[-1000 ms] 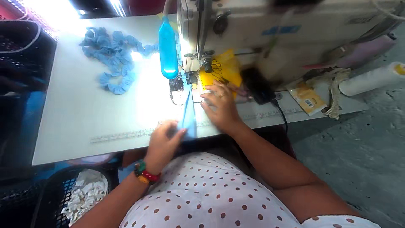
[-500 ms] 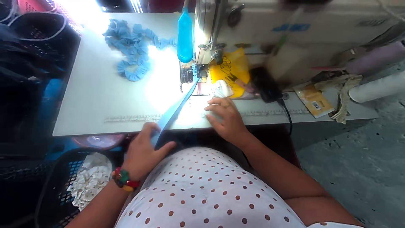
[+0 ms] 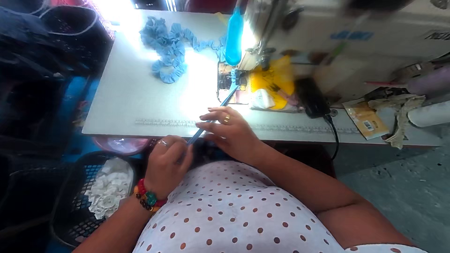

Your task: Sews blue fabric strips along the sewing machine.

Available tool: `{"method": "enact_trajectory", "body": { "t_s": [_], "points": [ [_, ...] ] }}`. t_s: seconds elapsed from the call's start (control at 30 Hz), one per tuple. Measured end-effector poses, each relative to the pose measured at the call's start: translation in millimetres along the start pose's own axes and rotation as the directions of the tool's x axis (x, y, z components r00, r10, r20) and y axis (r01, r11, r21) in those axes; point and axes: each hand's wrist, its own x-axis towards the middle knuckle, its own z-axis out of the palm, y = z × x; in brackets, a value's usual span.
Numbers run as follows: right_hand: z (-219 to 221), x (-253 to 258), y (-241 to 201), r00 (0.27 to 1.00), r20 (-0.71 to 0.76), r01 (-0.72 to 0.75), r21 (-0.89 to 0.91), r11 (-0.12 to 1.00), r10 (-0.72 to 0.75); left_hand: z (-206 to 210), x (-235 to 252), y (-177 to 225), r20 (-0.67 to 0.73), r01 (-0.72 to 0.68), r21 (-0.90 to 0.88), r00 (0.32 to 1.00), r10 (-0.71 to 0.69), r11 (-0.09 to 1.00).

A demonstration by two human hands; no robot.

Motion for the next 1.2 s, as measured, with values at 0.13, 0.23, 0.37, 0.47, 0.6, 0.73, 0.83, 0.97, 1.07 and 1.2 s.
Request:
{"method": "enact_trajectory", "body": {
  "t_s": [0.13, 0.23, 0.37, 0.47, 0.6, 0.73, 0.83, 0.97, 1.07, 1.2],
  "points": [
    [4.8, 11.6, -6.8, 0.982, 0.015, 0.191, -0.073, 0.979, -0.19, -4.2, 10.2, 6.7, 0.003, -0.104, -0.001, 0.995, 0.104, 0.995],
    [-10.0, 5.1, -13.8, 0.958, 0.045, 0.288, -0.146, 0.946, -0.285, -9.5, 19.0, 11.7, 0.055, -0.224, -0.04, 0.973, 0.226, 0.974],
    [-27.2, -30.9, -16.8, 0.969, 0.012, 0.246, -0.184, 0.952, -0.248, -15.7, 20.0, 19.7, 0.303, -0.014, -0.43, 0.94, 0.159, 0.903],
    [-27.2, -72.1, -7.6, 0.988, 0.001, 0.156, -0.145, 0.977, -0.157, -12.2, 9.0, 5.6, 0.639, 0.395, -0.561, 0.766, 0.077, 0.728],
    [-17.8, -103.1, 15.6, 0.987, 0.071, 0.15, -0.1, 0.984, -0.144, -2.2, -4.4, -20.9, 0.813, 0.611, -0.49, 0.577, 0.074, 0.621],
    [-17.8, -90.0, 41.3, 0.986, 0.089, 0.155, -0.133, 0.979, -0.144, 2.1, -6.2, -32.5, 0.811, 0.598, -0.428, 0.585, -0.004, 0.677],
    [-20.7, -70.4, 62.7, 0.982, 0.071, 0.188, -0.188, 0.964, -0.178, 4.6, -9.8, -34.2, 0.742, 0.601, -0.505, 0.669, -0.044, 0.619],
    [-21.3, -50.1, 90.3, 0.984, 0.047, 0.179, -0.234, 0.956, -0.173, 3.2, -5.6, -25.6, 0.707, 0.654, -0.565, 0.698, -0.115, 0.503],
    [-22.8, -33.8, 108.4, 0.989, 0.058, 0.144, -0.284, 0.948, -0.133, 2.8, -2.4, -25.4, 0.741, 0.691, -0.52, 0.658, -0.138, 0.502],
    [-24.1, -16.8, 129.3, 0.998, 0.067, 0.008, -0.297, 0.955, 0.012, 2.9, -7.4, -35.1, 0.746, 0.7, -0.503, 0.648, -0.155, 0.507]
  ]
}}
